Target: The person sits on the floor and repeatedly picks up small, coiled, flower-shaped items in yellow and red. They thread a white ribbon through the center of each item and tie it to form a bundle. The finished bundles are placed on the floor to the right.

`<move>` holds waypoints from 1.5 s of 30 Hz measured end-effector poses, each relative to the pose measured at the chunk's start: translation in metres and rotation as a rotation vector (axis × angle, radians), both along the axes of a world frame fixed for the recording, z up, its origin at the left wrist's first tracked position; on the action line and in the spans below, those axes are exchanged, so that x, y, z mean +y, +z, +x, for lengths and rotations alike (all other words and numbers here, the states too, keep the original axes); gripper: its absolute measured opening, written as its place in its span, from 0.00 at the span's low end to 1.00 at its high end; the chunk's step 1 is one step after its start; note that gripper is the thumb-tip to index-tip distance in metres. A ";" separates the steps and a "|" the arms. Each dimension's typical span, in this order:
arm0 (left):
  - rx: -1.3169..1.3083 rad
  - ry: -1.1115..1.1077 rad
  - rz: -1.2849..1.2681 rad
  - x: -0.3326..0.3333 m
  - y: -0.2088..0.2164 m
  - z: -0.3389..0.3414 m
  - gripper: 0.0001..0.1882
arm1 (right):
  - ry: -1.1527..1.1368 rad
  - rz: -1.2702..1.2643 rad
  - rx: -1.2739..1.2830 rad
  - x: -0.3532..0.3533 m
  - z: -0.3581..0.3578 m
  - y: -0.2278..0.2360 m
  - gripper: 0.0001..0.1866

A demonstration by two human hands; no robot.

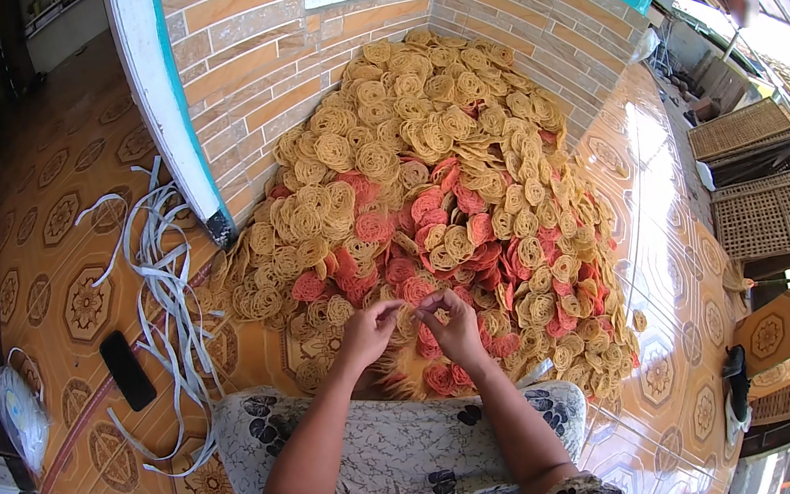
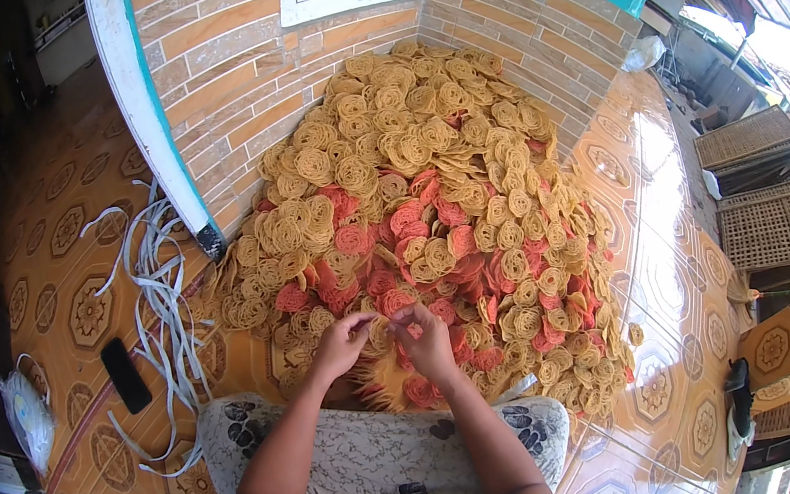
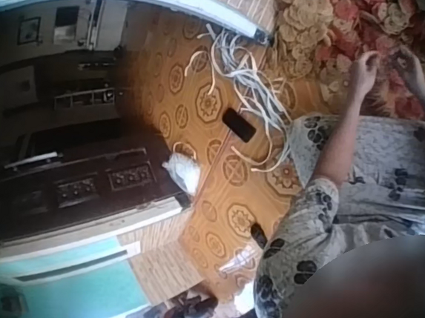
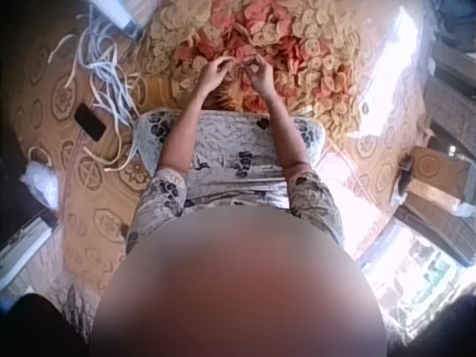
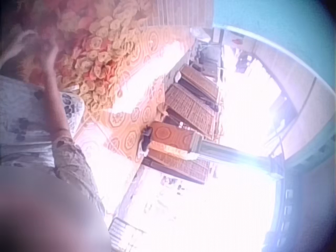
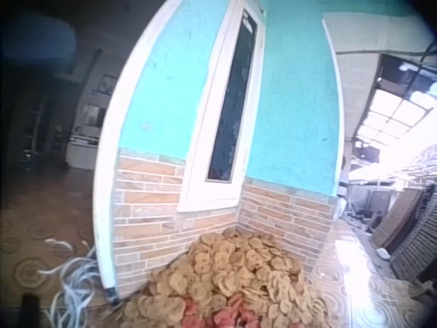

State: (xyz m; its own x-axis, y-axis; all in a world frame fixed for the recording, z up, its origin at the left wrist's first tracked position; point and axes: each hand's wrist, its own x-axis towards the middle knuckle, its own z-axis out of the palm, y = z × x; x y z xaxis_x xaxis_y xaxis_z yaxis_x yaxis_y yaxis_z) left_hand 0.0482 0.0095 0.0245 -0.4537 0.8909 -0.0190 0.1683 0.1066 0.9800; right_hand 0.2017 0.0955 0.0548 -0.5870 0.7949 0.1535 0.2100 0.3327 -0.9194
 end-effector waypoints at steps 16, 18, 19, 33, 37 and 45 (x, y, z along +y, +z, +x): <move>0.269 0.000 0.090 0.003 -0.011 -0.005 0.10 | -0.183 0.479 -0.759 0.040 0.028 -0.051 0.18; 0.242 -0.013 0.113 0.003 -0.012 -0.002 0.09 | -0.144 0.597 -0.738 0.043 0.030 -0.054 0.16; 0.225 -0.028 0.089 0.003 -0.012 -0.001 0.09 | -0.166 0.473 -0.657 0.045 0.031 -0.052 0.15; 0.376 -0.040 0.073 0.001 -0.013 0.002 0.09 | -0.037 -0.232 0.211 0.016 0.003 -0.012 0.08; 0.365 -0.033 0.093 0.001 -0.015 0.002 0.09 | 0.057 -0.267 0.235 0.014 0.004 -0.008 0.08; 0.385 -0.044 0.050 -0.001 -0.008 0.002 0.08 | 0.166 -0.413 0.182 0.011 0.004 -0.001 0.08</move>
